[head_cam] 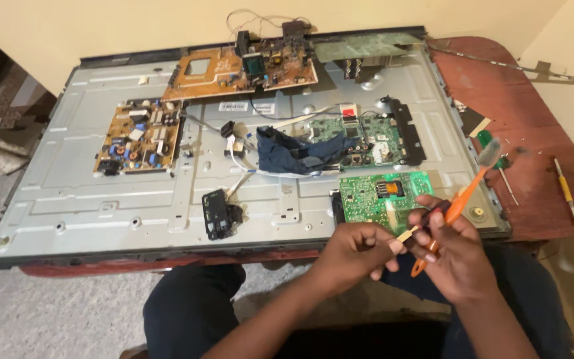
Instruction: The person cleans a green circuit board using an orange toothbrush and a multimeter probe. They scrub the board's surface and occasionally use the probe to touch components while the board rests on a disassembled appliance chassis.
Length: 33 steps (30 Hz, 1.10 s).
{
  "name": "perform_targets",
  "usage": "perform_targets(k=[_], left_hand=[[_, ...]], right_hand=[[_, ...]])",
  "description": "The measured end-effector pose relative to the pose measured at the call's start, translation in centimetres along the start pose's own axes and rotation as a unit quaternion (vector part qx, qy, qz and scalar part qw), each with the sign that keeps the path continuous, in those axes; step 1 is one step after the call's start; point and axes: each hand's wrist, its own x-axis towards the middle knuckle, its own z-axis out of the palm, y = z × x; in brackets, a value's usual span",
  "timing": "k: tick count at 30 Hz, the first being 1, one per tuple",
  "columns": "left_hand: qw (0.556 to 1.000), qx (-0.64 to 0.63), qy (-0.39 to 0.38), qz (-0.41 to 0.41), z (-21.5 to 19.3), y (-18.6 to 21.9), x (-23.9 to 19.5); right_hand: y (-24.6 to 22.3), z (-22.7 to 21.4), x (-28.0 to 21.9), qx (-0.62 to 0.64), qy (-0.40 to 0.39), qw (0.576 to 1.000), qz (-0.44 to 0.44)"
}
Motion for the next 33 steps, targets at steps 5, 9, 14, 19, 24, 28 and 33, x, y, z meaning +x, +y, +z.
perform_targets(k=[5, 9, 14, 19, 24, 28, 33], left_hand=[[0.998, -0.030, -0.046, 0.016, -0.4, -0.3, 0.3], [0.999, -0.019, -0.034, 0.010, -1.2, -0.5, 0.2], [0.999, 0.031, -0.003, -0.030, -1.4, 0.0, 0.3], [0.998, 0.054, 0.026, 0.010, -2.3, 0.2, 0.0], [0.996, 0.069, 0.063, 0.013, -2.4, 0.5, 0.5], [0.995, -0.001, 0.093, 0.022, -1.9, 1.0, 1.1], [0.984, -0.144, 0.083, -0.058, -1.8, 1.1, 0.9]], right_hand=[[-0.7, -0.2, 0.3, 0.022, -0.007, 1.000, 0.011], [-0.7, -0.3, 0.1, -0.019, -0.035, 0.999, -0.012], [-1.4, -1.2, 0.1, -0.064, -0.006, 0.996, -0.069], [-4.5, -2.6, 0.2, 0.010, 0.048, 0.991, -0.127], [-1.8, -1.3, -0.1, -0.244, 0.094, 0.958, -0.113], [1.3, 0.7, 0.0, -0.360, 0.014, 0.933, -0.006], [3.3, 3.2, 0.1, -0.418, -0.035, 0.906, 0.055]])
